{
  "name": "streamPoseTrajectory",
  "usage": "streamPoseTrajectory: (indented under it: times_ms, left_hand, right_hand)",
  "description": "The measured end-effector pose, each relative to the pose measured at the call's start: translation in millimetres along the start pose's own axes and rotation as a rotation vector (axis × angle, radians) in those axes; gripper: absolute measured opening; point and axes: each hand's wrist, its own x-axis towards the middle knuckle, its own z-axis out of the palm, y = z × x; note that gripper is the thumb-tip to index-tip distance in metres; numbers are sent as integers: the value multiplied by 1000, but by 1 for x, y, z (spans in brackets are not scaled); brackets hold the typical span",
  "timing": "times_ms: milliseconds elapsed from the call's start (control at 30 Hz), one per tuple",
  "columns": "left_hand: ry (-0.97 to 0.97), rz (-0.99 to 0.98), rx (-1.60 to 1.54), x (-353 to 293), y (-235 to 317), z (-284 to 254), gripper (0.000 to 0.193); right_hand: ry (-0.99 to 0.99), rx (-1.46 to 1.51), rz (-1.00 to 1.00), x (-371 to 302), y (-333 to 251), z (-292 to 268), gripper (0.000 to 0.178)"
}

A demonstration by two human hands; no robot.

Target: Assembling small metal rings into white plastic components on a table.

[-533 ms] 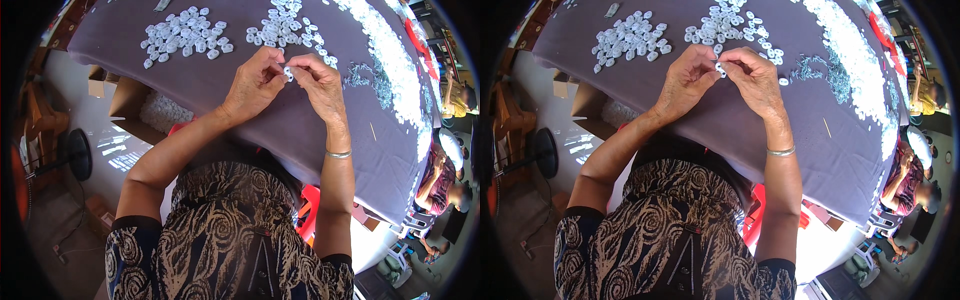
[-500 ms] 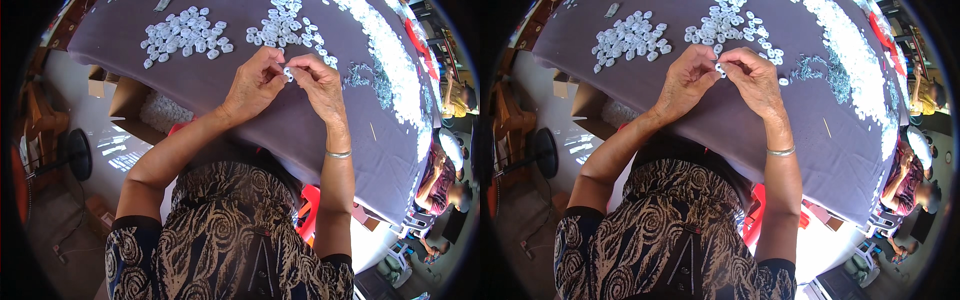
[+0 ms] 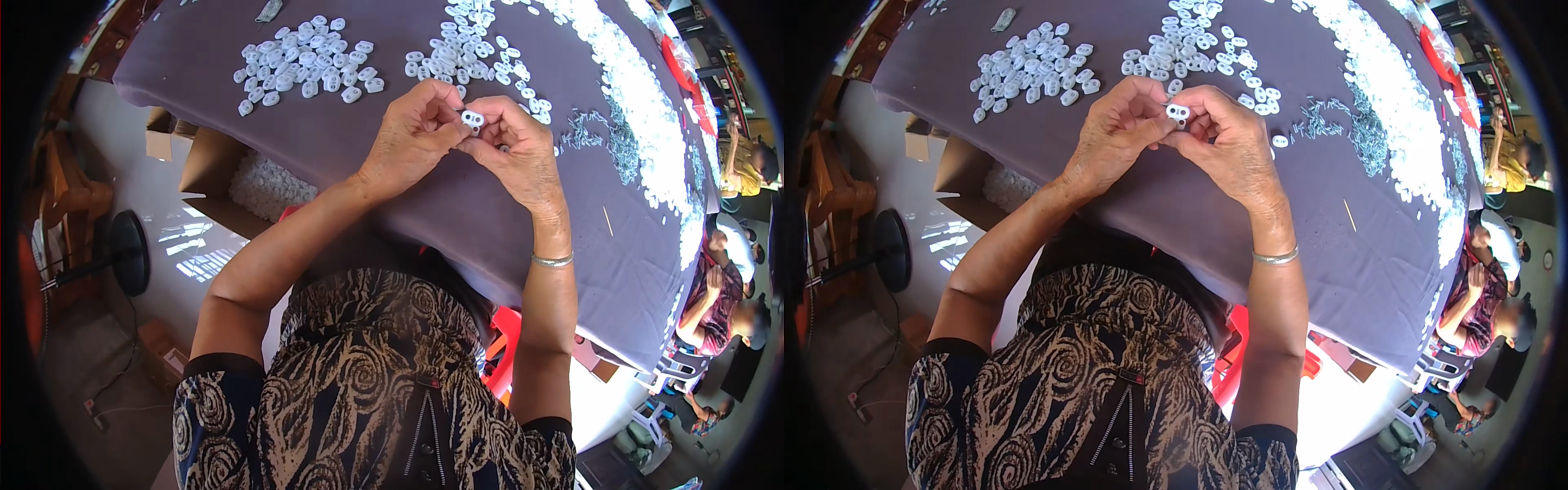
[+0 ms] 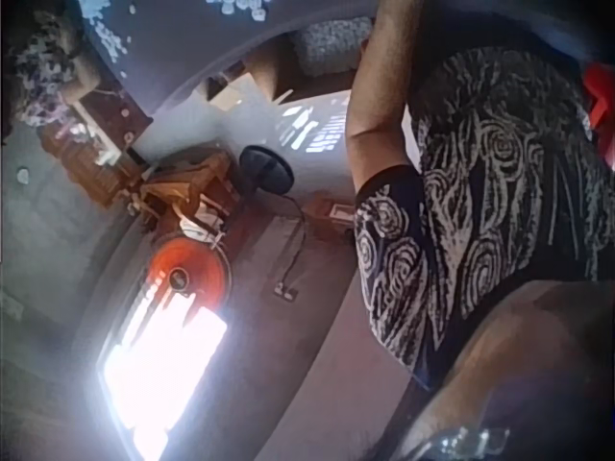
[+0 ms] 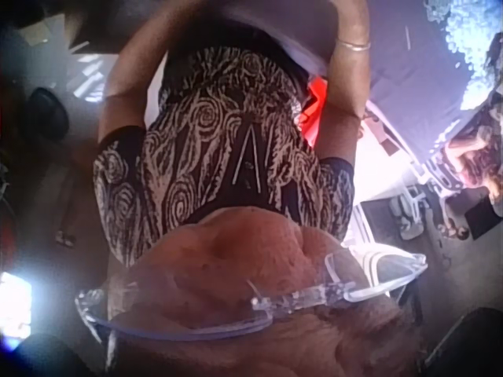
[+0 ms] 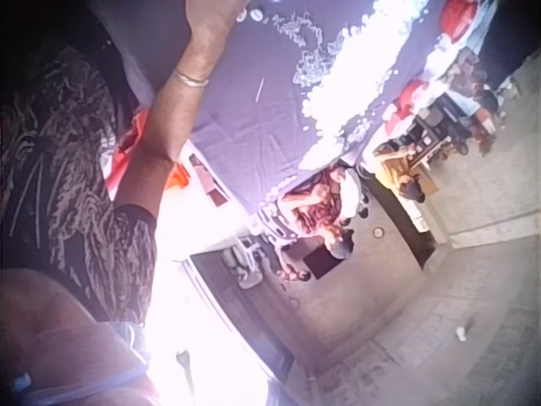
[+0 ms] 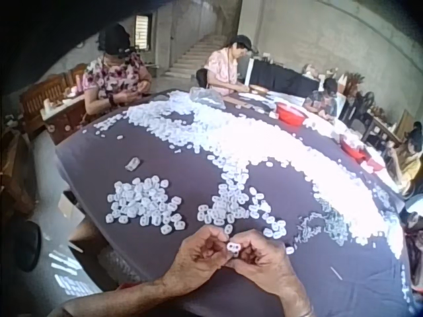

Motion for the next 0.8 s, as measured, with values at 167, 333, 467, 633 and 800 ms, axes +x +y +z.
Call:
streamPoseTrajectory:
  times_ms: [167,333,467,633,800]
  left_hand:
    - [-18,-28,-1,1,7,-3,15]
    - [-32,-178,-30,3,25,-3,15]
    - [-28,-100,-3,3,18,-4,18]
    - [-36,-41,53,2,14,-5,21]
    - [-36,-57,-36,1,15,-2,22]
  right_hand:
    - [81,-49,-73,1,2,3,31]
    - [57,-166,-149,0,4,0,32]
    - [68,-209,-191,-1,-3,3,34]
    - [81,-260,-192,0,-7,7,32]
    - [69,-399,-196,-1,-13,8,32]
